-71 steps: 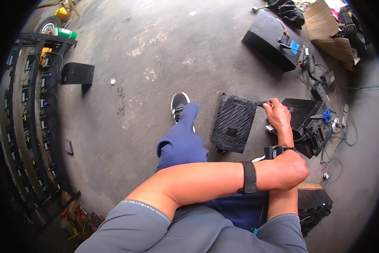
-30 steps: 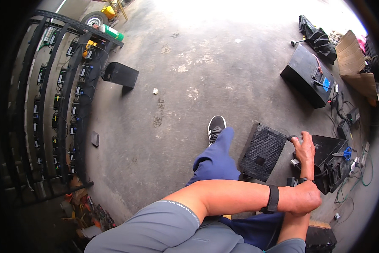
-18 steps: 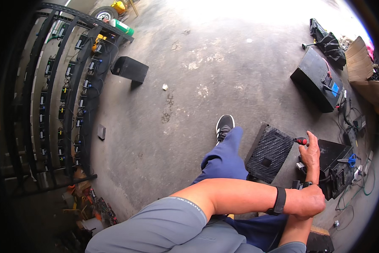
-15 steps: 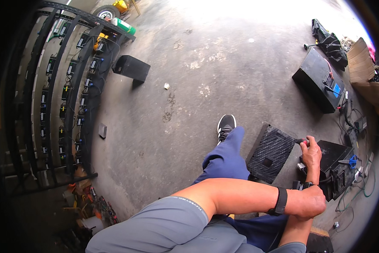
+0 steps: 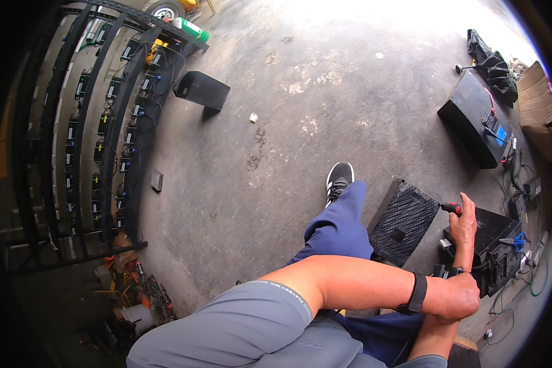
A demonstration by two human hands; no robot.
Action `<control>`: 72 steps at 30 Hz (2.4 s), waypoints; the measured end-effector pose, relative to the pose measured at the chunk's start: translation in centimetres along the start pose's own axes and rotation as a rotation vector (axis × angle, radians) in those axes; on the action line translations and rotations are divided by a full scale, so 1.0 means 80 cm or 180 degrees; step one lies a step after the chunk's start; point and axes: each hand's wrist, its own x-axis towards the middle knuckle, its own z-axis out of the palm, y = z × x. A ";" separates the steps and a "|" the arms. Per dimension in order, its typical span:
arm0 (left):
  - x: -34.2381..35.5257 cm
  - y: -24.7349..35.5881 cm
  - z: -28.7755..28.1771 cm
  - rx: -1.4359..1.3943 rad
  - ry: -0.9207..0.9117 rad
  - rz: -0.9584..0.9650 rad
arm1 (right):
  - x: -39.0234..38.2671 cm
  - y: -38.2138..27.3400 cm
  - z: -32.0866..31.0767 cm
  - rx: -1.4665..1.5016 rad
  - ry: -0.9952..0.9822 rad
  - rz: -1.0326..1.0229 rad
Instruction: Repairing a small electronic battery pack case using a screwdriver.
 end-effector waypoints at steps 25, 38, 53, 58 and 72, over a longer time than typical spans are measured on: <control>0.001 0.001 0.006 0.0377 -0.0027 -0.0148 | -0.002 0.000 0.004 -0.0053 -0.0109 -0.0224; -0.013 0.020 -0.049 0.0547 -0.0376 -0.0706 | 0.009 0.040 0.020 -0.0319 -0.0483 0.0485; 0.017 0.052 0.027 0.1460 -0.0224 -0.2491 | 0.029 0.068 0.024 -0.0053 -0.0614 0.0380; 0.017 0.064 0.032 0.1680 -0.0271 -0.3020 | 0.031 0.082 0.033 0.0277 -0.0584 0.0099; 0.041 0.095 0.069 0.2169 -0.0657 -0.4082 | 0.049 0.140 0.041 0.0084 -0.0327 -0.0559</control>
